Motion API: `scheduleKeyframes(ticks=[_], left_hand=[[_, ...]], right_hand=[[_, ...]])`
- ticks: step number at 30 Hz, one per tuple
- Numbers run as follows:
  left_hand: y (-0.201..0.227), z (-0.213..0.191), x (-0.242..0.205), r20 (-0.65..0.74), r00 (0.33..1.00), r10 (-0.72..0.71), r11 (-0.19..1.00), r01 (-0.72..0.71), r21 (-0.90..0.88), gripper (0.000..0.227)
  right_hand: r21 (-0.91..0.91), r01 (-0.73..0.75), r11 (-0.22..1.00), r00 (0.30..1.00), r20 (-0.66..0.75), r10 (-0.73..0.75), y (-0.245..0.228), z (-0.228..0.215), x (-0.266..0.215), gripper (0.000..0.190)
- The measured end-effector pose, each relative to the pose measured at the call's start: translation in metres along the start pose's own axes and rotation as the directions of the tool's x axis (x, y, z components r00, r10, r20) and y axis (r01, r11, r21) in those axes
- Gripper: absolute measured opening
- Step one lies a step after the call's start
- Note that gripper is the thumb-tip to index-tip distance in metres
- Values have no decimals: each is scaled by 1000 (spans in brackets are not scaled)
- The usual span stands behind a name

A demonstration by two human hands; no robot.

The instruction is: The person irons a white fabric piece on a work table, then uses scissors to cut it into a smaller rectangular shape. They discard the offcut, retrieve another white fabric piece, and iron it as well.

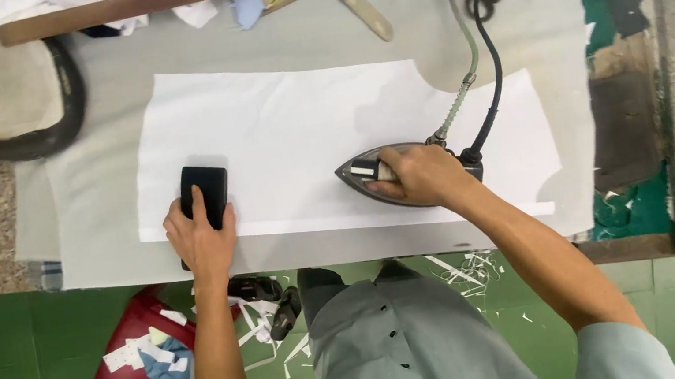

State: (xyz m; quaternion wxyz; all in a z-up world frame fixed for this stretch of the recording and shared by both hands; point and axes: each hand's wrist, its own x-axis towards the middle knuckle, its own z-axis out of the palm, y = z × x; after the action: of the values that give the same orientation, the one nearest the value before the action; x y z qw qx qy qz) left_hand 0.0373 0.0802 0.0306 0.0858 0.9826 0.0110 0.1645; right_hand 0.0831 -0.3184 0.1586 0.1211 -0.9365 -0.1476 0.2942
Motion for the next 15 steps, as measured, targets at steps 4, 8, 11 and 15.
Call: scheduleKeyframes(ticks=[4, 8, 11, 15], left_hand=[[-52, -13, 11, -63, 997, -34, 999, 34, -2, 62], [-97, -18, 12, -43, 999, -10, 1000, 9, -23, 63], [-126, -18, 10, -13, 998, 57, 996, -57, -72, 63], [-142, -32, 14, 64, 973, 223, 960, -208, -186, 59]], right_hand=[[20, 58, 998, 997, 50, -58, -88, 1, 57, 57], [12, 139, 990, 988, 64, -140, -170, 3, 114, 53], [-10, 201, 980, 978, 63, -200, -218, 3, 154, 51], [-41, 305, 951, 949, -71, -308, -252, 9, 200, 46]])
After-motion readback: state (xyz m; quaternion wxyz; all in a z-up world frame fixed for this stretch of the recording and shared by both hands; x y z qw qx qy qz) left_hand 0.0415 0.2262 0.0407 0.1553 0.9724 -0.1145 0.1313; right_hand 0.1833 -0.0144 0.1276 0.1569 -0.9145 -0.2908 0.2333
